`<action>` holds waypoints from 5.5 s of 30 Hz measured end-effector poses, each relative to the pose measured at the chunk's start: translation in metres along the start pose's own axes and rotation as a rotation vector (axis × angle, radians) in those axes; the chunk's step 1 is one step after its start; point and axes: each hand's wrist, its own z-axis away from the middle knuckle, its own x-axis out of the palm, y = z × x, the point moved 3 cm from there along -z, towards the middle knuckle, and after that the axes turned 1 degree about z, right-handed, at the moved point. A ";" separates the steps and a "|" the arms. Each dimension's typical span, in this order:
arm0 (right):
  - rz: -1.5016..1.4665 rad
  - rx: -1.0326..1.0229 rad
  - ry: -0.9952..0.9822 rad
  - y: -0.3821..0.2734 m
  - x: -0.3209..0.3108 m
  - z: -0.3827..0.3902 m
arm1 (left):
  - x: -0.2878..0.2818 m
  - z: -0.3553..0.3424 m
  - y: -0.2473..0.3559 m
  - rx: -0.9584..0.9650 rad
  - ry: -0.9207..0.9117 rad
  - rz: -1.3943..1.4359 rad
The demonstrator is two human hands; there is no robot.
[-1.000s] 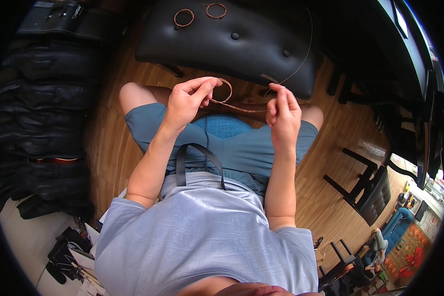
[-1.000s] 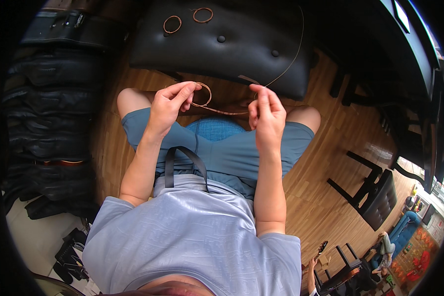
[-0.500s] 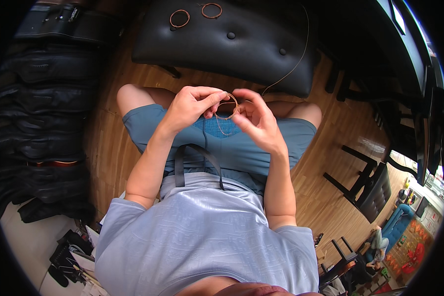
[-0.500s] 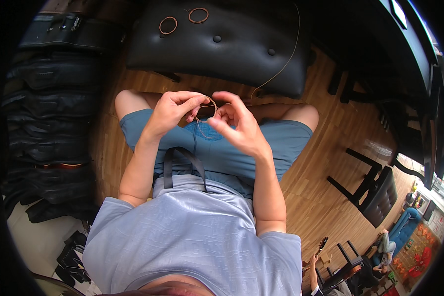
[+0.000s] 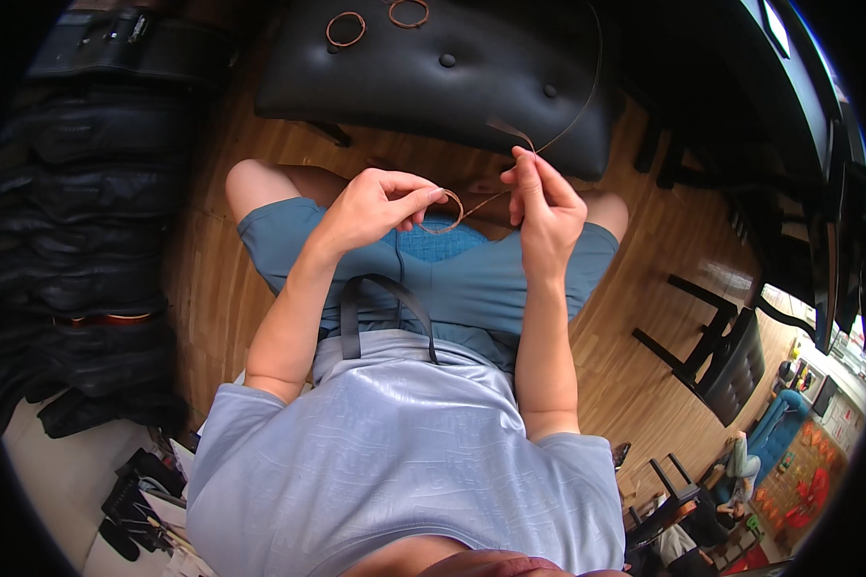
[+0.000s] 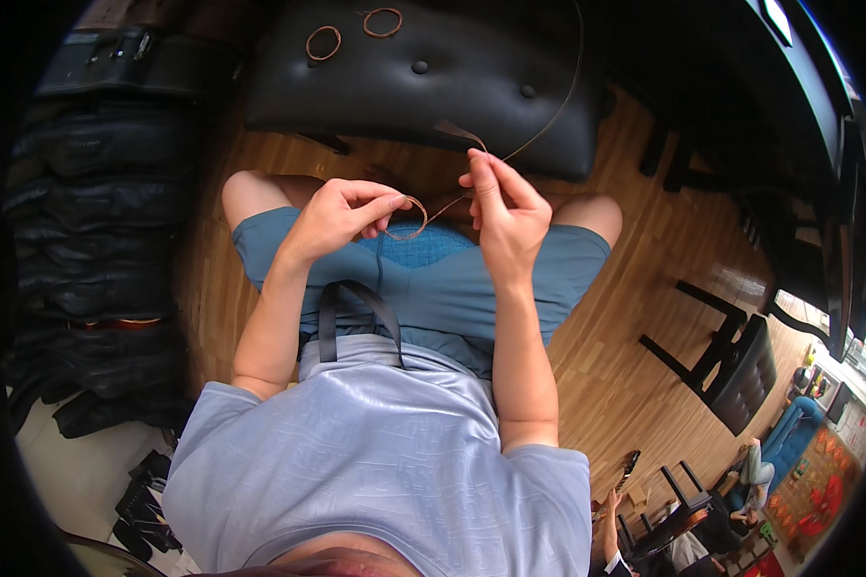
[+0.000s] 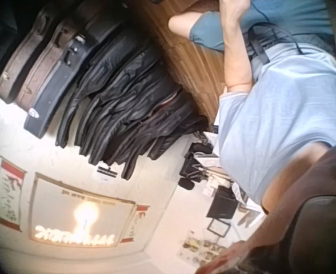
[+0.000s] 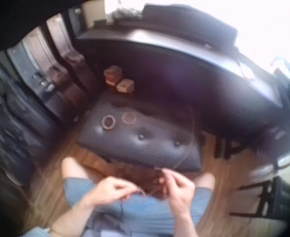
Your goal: The person sits on the floor and shapes a long piece of thin wire into circular loops by hand. They form each loop and place it on a black stool in front of them, repeating the process to create several wire rings.
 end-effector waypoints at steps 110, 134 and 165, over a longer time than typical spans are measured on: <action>-0.142 0.046 -0.035 0.040 0.020 0.011 | 0.039 -0.007 -0.030 0.210 0.109 0.619; -0.370 0.136 -0.154 0.055 0.022 0.011 | 0.044 -0.008 -0.025 0.138 -0.038 0.712; -0.435 0.216 -0.213 0.064 0.016 0.007 | 0.041 -0.006 -0.020 0.270 0.216 0.517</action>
